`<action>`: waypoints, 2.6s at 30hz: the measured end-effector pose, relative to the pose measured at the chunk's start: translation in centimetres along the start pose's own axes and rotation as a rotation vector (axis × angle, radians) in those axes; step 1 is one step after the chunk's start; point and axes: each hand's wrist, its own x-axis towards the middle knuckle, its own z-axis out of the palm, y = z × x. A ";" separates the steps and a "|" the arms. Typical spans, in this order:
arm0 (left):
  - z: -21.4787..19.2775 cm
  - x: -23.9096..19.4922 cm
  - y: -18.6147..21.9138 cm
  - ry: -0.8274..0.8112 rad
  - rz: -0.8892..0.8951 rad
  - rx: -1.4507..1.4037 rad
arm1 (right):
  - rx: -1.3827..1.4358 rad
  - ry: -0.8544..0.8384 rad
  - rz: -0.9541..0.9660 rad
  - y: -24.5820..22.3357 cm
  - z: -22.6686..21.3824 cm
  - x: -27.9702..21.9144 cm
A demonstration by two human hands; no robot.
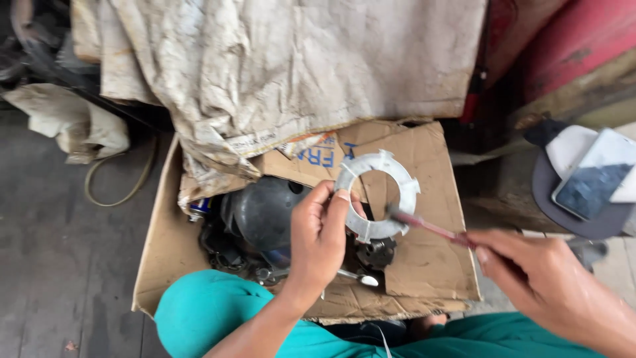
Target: Cleaning a motorcycle clutch plate using a toothbrush while sitting on the floor.
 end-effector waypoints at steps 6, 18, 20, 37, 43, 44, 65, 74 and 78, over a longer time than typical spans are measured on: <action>-0.3 0.3 0.7 0.007 0.050 0.041 | -0.009 0.132 -0.034 1.0 0.2 0.7; -0.2 -0.2 1.3 -0.060 0.094 0.137 | 0.038 0.067 -0.068 0.3 0.2 0.4; -0.1 -0.4 1.4 -0.077 0.117 0.141 | 0.034 0.103 -0.076 0.9 -0.1 0.6; 0.4 -1.0 2.1 -0.202 0.229 0.199 | 0.156 0.197 -0.169 -0.3 0.3 0.9; 0.1 -0.8 1.9 -0.201 0.238 0.273 | 0.115 0.141 -0.194 -0.7 -0.3 1.0; -0.1 -0.7 1.9 -0.152 0.198 0.264 | 0.120 0.151 -0.234 -0.5 -0.4 1.0; 1.9 -1.6 0.5 -0.230 0.122 0.239 | 0.204 0.182 -0.287 0.7 -1.2 -1.1; 1.6 -2.0 1.8 -0.235 0.185 0.243 | 0.116 0.129 -0.215 0.5 -1.1 -1.3; 2.0 -2.3 2.0 -0.289 0.245 0.280 | 0.155 0.144 -0.178 0.5 -0.9 -1.4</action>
